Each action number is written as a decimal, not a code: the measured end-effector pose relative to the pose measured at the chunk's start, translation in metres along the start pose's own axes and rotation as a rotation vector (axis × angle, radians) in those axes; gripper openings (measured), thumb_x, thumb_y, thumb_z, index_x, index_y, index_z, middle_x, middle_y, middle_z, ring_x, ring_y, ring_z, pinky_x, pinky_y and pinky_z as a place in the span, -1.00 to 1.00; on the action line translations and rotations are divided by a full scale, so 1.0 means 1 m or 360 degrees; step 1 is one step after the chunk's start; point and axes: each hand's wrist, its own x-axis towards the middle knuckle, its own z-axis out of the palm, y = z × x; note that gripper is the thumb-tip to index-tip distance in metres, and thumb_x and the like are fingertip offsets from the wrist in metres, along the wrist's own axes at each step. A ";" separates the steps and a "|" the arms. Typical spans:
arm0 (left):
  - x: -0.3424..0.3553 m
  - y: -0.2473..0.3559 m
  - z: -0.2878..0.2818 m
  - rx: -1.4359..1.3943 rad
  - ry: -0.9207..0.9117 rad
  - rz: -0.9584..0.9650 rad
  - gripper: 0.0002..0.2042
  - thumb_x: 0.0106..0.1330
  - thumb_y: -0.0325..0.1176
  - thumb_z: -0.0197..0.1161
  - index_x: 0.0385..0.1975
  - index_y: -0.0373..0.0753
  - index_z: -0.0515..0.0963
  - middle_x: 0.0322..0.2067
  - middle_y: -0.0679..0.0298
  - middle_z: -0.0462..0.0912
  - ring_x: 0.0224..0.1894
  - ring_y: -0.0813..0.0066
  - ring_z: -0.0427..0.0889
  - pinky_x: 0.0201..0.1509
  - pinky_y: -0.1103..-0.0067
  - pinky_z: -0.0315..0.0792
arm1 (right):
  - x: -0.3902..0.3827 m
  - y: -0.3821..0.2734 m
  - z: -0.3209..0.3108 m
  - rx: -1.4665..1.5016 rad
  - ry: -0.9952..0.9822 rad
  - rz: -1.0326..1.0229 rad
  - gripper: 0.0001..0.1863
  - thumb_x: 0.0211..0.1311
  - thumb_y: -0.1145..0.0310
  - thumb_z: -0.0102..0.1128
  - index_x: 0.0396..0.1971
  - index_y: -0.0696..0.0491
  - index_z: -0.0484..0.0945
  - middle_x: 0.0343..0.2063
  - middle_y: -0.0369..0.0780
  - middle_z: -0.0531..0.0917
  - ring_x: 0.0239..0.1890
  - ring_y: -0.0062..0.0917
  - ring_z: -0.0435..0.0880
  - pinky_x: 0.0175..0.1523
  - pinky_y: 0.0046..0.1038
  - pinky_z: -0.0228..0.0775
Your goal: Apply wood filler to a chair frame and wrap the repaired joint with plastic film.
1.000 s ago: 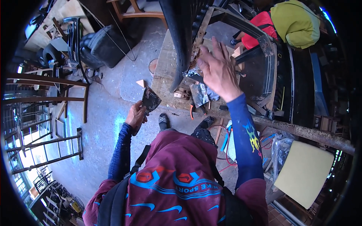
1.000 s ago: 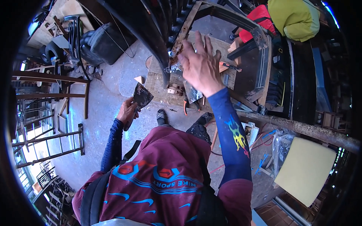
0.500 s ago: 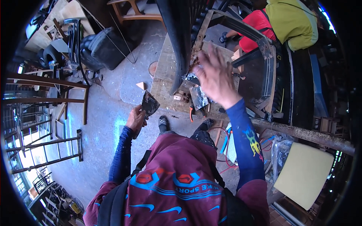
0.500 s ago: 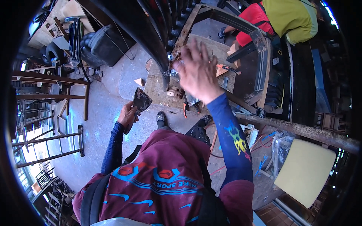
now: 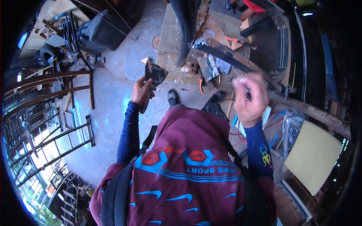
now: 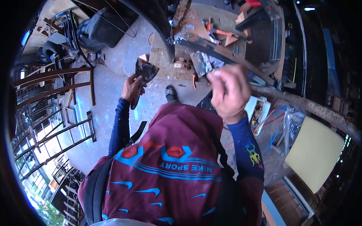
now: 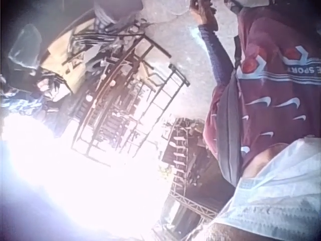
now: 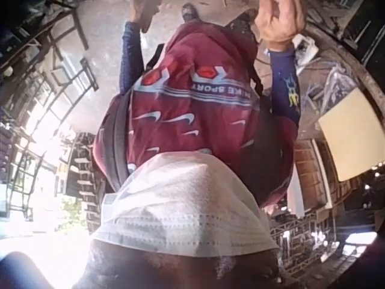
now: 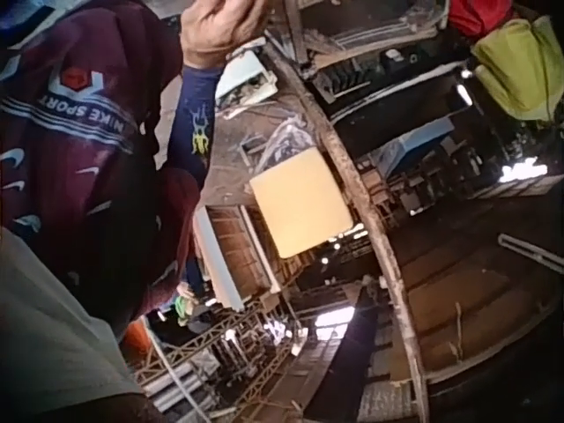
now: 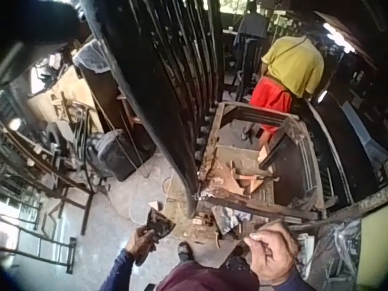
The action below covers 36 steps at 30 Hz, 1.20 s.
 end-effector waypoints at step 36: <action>-0.111 -0.078 0.070 -0.1321 -0.0124 -0.0310 -0.67 0.35 -0.41 0.28 0.06 -0.34 0.44 -0.10 0.15 0.66 -0.09 0.27 0.68 0.04 0.35 0.59 | -0.241 -0.048 0.141 0.1909 -0.0522 0.2104 -0.74 0.31 0.32 0.32 -0.08 0.10 0.57 -0.18 -0.29 0.69 -0.25 -0.57 0.69 -0.21 -0.45 0.61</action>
